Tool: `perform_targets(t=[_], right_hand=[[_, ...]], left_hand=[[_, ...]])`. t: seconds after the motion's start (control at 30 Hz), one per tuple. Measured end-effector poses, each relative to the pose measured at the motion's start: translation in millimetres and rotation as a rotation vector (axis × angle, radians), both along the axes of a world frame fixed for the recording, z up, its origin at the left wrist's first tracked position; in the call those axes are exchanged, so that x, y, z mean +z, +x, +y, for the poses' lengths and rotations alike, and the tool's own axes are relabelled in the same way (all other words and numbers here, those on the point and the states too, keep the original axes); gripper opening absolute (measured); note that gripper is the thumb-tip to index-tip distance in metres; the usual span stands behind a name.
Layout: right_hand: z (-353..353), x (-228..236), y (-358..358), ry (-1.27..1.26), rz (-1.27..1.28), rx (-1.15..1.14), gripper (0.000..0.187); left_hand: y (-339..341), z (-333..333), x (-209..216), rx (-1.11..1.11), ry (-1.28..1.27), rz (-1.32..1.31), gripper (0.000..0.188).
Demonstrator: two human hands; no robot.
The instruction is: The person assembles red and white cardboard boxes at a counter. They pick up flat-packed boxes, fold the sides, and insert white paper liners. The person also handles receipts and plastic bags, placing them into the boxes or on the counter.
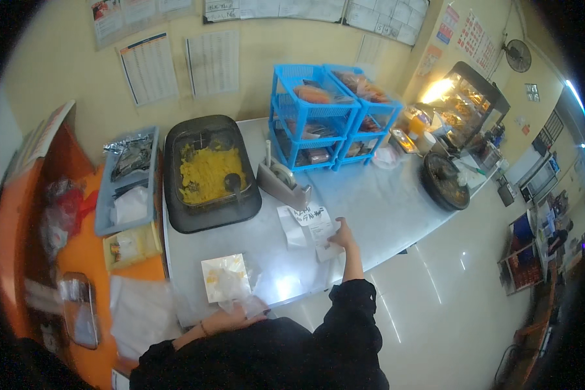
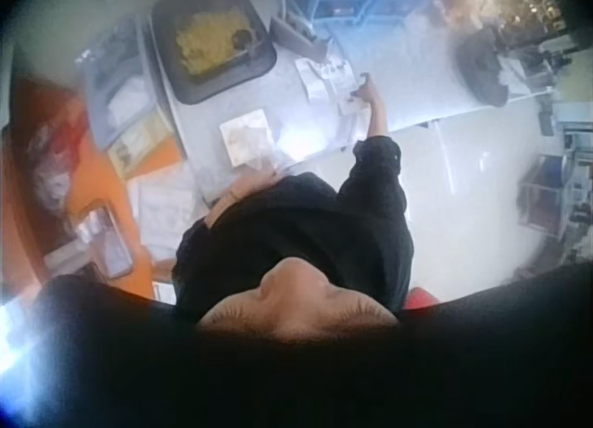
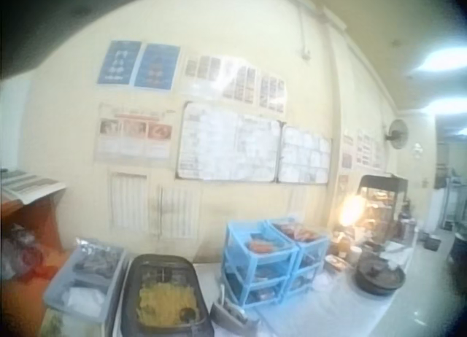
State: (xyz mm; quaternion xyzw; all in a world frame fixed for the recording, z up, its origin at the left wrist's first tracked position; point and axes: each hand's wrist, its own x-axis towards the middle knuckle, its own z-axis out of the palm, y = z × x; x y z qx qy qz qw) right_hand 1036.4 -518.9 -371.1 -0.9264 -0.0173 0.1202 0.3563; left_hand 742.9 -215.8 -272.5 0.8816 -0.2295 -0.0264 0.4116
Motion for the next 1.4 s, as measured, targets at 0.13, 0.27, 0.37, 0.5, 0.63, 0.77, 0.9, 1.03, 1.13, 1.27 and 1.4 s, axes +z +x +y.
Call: perform_targets(t=[0.13, 0.27, 0.37, 0.5, 0.63, 0.77, 0.9, 1.03, 1.13, 1.27, 1.4], right_hand=[[-17, 18, -11, -0.103, 0.053, 0.044, 0.064], [-18, 55, -24, -0.142, 0.006, 0.342, 0.052], [54, 158, -78, 0.346, 0.005, 0.179, 0.053], [136, 170, -140, 0.889, -0.044, 0.382, 0.056], [164, 95, -161, 0.856, 0.328, 0.529, 0.056], [161, 93, -176, 0.746, 0.555, 0.508, 0.058], [145, 84, -150, 0.633, 0.439, 0.669, 0.055], [108, 44, -16, 0.381, -0.329, 0.124, 0.031], [96, 42, 58, -0.029, -0.611, 0.048, 0.038], [114, 74, 86, 0.143, 0.097, 0.174, 0.037], [111, 74, 111, 0.200, 0.308, 0.186, 0.029]], left_hand=[[15, -1, 23, 0.125, 0.194, -0.350, 0.031], [18, 23, 19, 0.381, 0.121, -0.375, 0.041], [18, 39, 28, 0.531, 0.185, -0.338, 0.049], [11, 35, 10, 0.669, -0.071, -0.184, 0.059], [14, 34, -11, 0.758, -0.315, -0.186, 0.066], [21, 31, 13, 0.706, 0.102, -0.140, 0.062], [21, 25, 5, 0.652, 0.201, -0.107, 0.051], [17, 15, 6, 0.619, 0.315, -0.185, 0.050], [17, 8, 10, 0.622, 0.368, -0.200, 0.049], [12, 7, 3, 0.650, 0.413, -0.176, 0.047], [10, 3, 2, 0.712, 0.405, -0.162, 0.045]])
